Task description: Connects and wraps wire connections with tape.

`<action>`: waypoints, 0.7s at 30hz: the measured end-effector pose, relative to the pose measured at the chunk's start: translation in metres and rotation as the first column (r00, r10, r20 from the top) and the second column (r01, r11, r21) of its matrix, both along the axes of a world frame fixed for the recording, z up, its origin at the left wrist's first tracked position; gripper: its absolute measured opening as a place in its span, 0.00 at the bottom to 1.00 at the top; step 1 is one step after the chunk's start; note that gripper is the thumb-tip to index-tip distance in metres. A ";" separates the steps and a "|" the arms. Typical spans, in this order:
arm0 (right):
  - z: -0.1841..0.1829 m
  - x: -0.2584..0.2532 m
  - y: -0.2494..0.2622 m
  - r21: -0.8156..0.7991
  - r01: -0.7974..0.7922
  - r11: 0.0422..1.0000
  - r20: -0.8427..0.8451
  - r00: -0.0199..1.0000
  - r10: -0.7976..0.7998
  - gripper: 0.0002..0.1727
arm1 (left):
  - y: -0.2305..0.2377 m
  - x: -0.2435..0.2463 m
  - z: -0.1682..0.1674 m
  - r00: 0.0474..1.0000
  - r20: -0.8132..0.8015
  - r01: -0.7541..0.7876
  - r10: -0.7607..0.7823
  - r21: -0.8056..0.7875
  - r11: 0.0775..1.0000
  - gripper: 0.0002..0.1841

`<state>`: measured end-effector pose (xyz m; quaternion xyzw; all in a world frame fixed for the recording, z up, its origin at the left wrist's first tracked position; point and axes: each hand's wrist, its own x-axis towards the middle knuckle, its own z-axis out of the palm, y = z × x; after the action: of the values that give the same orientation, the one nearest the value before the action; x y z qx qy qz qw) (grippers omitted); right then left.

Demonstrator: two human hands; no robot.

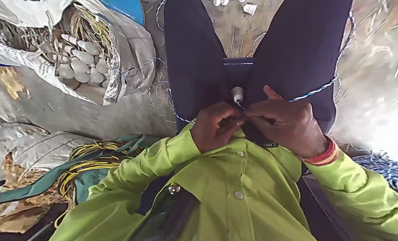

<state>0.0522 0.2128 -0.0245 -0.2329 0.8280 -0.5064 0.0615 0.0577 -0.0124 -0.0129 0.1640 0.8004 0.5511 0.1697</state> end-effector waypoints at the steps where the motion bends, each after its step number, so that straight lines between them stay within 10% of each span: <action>1: 0.001 0.000 0.000 0.000 0.004 1.000 0.000 1.000 -0.004 0.08 | 0.000 0.001 0.000 1.000 -0.030 0.000 0.000 -0.007 1.000 0.07; 6: 0.003 0.004 -0.003 0.011 0.008 1.000 -0.048 0.999 -0.007 0.09 | 0.001 0.002 0.000 0.999 -0.048 -0.021 0.021 -0.005 1.000 0.09; 13: -0.008 0.020 -0.012 0.046 0.003 0.999 -0.216 0.976 0.007 0.10 | 0.002 0.008 -0.001 0.827 0.553 -0.179 0.102 0.086 0.980 0.14; 21: -0.004 0.020 -0.005 0.025 0.082 0.996 -0.160 0.984 -0.077 0.09 | -0.006 -0.014 0.008 0.663 0.748 -0.159 -0.004 0.146 0.976 0.16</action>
<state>0.0718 0.2076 -0.0282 -0.2381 0.8467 -0.4754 -0.0212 0.0436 -0.0186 -0.0052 -0.0935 0.6082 0.6536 0.4407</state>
